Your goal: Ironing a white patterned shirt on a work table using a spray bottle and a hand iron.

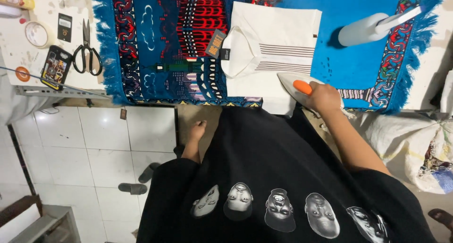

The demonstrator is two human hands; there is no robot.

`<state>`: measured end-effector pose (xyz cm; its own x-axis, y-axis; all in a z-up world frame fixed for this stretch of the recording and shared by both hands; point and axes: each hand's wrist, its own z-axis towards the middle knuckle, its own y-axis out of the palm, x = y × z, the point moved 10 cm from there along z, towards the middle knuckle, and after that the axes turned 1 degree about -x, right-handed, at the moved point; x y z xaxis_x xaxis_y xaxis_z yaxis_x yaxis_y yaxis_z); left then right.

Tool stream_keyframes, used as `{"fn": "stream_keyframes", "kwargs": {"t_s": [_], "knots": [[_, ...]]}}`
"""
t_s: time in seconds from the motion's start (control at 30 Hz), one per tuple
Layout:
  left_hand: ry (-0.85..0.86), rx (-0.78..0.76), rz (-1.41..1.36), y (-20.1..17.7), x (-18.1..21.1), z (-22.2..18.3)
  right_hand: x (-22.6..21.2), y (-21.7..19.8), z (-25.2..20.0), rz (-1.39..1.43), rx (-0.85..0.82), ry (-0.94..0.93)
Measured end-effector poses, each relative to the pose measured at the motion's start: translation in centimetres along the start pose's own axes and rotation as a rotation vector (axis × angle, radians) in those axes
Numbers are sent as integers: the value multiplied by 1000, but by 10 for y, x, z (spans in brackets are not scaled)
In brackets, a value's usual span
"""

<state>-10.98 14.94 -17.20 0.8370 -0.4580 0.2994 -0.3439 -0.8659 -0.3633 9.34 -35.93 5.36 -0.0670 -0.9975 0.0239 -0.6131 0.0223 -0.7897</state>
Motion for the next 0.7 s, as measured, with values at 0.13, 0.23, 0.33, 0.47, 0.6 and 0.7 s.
{"fn": "stream_keyframes", "kwargs": {"t_s": [0.13,0.23,0.33,0.47,0.6,0.7], "knots": [[-9,171,58,-11,35,-19,47,17,-17,68,-27,20],[20,474,136,-46,108,-91,84,29,-27,26,-34,48],[159,850,326,-74,169,-146,119,32,-43,70,-41,79],[533,1078,116,-67,205,-153,176,24,-44,94,-115,230],[382,406,-158,-16,227,-105,256,-3,-43,313,281,384],[95,240,-188,2,230,-99,304,-26,-43,822,899,200]]}}
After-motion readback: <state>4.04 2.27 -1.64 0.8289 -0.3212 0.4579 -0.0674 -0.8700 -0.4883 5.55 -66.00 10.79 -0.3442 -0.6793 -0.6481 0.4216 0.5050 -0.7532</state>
